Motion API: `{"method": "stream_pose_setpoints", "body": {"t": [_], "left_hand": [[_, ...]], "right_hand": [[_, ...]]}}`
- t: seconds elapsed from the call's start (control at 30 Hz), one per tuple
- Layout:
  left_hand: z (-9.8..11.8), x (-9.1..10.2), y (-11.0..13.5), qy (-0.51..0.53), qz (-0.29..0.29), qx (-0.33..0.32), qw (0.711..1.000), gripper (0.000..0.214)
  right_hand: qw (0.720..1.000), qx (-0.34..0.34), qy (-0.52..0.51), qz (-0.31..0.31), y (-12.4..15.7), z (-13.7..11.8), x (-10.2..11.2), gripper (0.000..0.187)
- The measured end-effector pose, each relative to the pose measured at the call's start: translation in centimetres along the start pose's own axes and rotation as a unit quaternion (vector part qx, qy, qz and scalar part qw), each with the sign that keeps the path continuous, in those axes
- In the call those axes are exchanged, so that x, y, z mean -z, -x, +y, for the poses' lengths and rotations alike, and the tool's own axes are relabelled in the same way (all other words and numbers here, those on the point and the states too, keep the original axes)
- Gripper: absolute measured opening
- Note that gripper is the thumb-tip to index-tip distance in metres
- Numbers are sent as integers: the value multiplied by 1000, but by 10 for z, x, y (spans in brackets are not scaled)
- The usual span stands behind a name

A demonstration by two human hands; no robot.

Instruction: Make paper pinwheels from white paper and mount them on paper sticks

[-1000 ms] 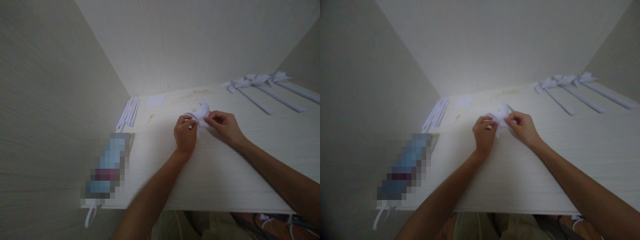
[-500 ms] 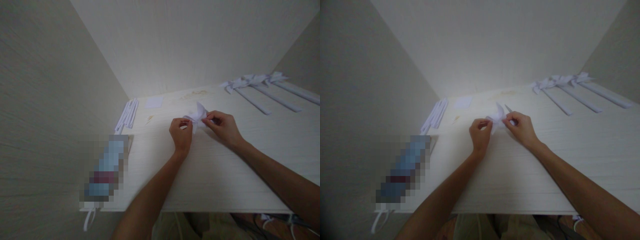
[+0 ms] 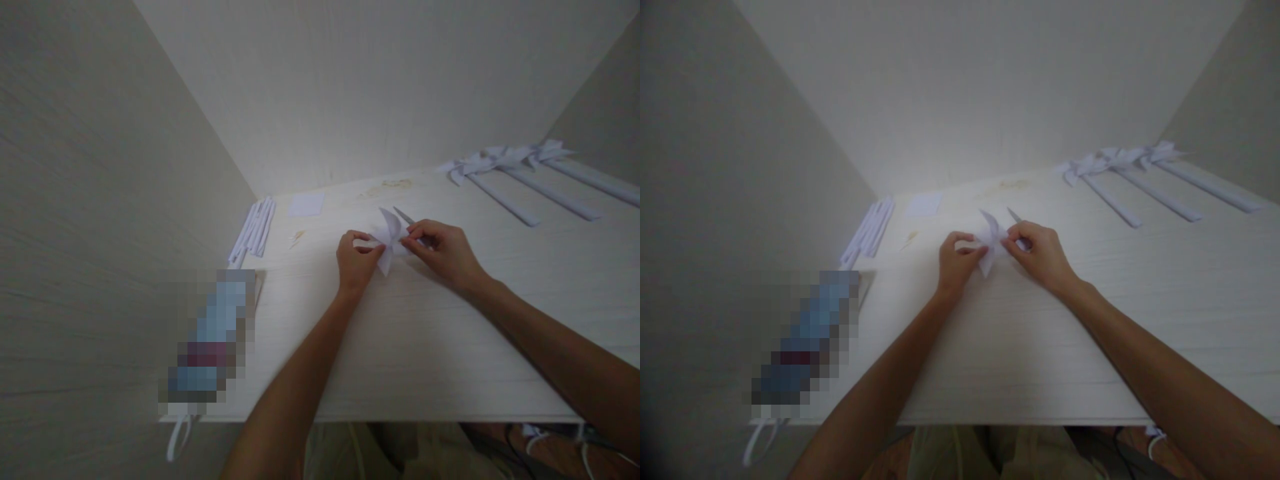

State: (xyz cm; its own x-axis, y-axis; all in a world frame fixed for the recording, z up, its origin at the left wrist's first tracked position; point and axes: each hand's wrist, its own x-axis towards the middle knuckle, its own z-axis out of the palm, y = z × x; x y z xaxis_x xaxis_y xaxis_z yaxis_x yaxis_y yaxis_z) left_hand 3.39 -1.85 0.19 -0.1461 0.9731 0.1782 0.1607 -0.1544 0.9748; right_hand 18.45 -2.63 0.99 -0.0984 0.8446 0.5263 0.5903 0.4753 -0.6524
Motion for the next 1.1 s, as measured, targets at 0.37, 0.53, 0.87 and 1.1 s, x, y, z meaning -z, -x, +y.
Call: {"method": "stream_pose_setpoints", "body": {"t": [0.37, 0.53, 0.87, 1.1], "left_hand": [[-1, 7, -10, -54, -104, 21, 993, 45], [0, 9, -8, -87, -130, -8, 988, 20], [20, 11, 2, -318, -72, -66, 943, 24], [26, 23, -3, -322, -106, -186, 922, 21]], "right_hand": [[997, 46, 35, -48, -2, -3, 3, 12], [997, 35, 30, -63, -2, -2, 2, 12], [995, -45, -36, -81, -3, 2, 1, 17], [977, -107, -134, -125, -6, 3, 3, 22]]}}
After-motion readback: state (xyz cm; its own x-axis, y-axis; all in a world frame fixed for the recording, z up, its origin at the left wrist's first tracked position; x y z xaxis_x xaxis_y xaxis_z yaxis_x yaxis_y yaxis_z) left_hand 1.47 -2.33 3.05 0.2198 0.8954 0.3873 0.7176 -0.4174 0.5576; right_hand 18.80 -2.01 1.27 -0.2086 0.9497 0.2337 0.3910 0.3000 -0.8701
